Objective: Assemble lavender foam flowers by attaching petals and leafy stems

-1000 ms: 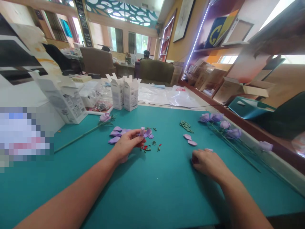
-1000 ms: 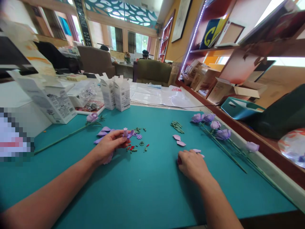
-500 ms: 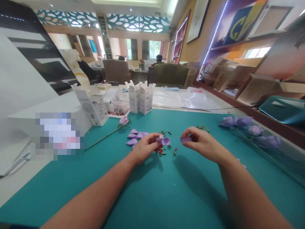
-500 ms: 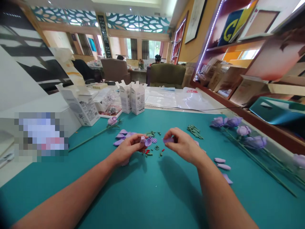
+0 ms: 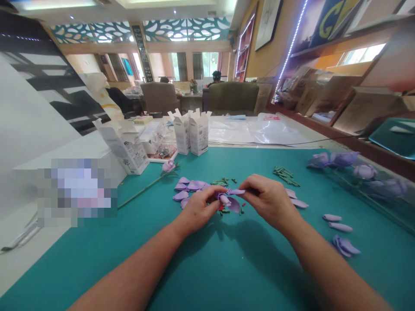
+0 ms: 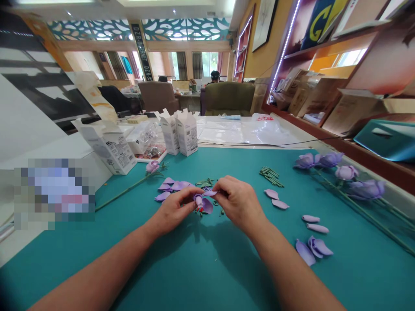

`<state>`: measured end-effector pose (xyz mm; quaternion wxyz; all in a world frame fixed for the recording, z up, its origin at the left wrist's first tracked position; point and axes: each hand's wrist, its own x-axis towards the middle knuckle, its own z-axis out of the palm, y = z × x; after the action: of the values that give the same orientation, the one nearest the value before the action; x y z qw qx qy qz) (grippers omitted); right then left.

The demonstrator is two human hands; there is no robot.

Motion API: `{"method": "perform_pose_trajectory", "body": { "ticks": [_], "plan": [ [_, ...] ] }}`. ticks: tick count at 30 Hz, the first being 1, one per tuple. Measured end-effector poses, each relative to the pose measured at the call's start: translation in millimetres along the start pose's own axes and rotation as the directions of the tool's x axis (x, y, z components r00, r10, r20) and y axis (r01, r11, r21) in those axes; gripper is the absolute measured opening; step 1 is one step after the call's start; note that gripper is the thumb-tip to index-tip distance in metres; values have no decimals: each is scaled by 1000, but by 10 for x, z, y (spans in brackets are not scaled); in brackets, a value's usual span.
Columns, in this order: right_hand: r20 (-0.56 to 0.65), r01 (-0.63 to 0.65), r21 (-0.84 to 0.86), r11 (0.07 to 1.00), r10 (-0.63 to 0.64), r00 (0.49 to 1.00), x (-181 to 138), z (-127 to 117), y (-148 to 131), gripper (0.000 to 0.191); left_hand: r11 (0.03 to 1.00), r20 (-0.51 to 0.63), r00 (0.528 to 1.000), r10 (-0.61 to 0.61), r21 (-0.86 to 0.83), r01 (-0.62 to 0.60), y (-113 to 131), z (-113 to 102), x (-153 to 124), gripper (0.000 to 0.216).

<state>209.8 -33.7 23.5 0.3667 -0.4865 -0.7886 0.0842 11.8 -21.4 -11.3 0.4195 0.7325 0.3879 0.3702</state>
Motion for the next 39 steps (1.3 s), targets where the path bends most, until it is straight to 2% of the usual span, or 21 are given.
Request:
{"method": "perform_pose_trajectory", "body": {
  "ticks": [4, 8, 14, 24, 39],
  "plan": [
    [86, 105, -147, 983, -93, 992, -27, -16, -12, 22, 996, -2, 1000, 17, 87, -17, 13, -1, 1, 30],
    [63, 115, -207, 972, -104, 993, -57, 25, 17, 22, 984, -7, 999, 38, 175, -36, 17, 6, 1, 33],
    [-2, 98, -215, 972, -101, 995, -66, 57, -2, 16, 962, -14, 996, 86, 261, -80, 2, 9, -2, 34],
    [62, 151, -219, 964, -141, 988, -79, 76, -41, 19, 950, 10, 996, 84, 301, -83, 13, 16, -16, 34],
    [54, 196, -279, 940, -189, 981, -96, 120, -64, 26, 933, 68, 992, 108, 339, -125, -29, 8, -25, 30]
  ]
}}
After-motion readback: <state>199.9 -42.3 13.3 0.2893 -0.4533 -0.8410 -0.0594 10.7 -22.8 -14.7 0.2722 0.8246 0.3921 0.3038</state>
